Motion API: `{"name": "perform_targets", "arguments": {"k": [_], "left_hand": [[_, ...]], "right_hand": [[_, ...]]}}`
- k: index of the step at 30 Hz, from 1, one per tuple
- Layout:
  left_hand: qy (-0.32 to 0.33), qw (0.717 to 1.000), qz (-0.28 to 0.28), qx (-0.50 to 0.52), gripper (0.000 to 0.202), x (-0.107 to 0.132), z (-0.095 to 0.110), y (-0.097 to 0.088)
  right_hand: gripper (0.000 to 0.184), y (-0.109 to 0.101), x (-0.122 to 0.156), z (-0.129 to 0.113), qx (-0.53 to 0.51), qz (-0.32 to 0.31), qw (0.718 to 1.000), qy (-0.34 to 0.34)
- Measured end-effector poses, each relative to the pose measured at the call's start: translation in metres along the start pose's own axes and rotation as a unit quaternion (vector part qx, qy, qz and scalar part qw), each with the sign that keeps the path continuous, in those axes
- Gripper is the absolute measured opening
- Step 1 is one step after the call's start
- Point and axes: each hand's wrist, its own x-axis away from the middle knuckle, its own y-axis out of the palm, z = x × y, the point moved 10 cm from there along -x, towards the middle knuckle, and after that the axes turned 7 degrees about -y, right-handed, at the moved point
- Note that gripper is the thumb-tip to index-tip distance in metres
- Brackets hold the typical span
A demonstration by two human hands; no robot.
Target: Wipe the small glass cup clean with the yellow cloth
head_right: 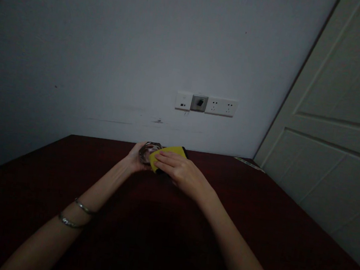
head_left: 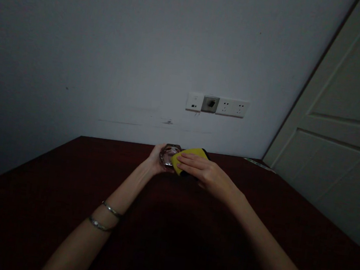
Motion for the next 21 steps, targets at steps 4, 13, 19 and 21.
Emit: {"name": "perform_targets", "arguments": {"k": [4,13,19,21], "left_hand": [[-0.078,0.989,-0.093,-0.087,0.031,0.001,-0.015,0.009],[-0.154,0.954,-0.119,-0.226,0.044,0.007,-0.047,0.023],[-0.126,0.953,-0.136,-0.238,0.045,0.007,-0.044,0.032],[-0.112,0.960,-0.126,-0.223,0.043,0.004,-0.037,0.029]], "right_hand": [[0.042,-0.005,0.002,0.002,0.018,0.011,1.000,0.012],[0.037,-0.003,-0.004,-0.008,0.057,0.038,0.998,0.001],[0.039,0.006,0.001,0.001,0.054,0.039,0.998,0.010],[0.039,0.006,0.005,0.009,0.070,0.043,0.996,0.031]]}}
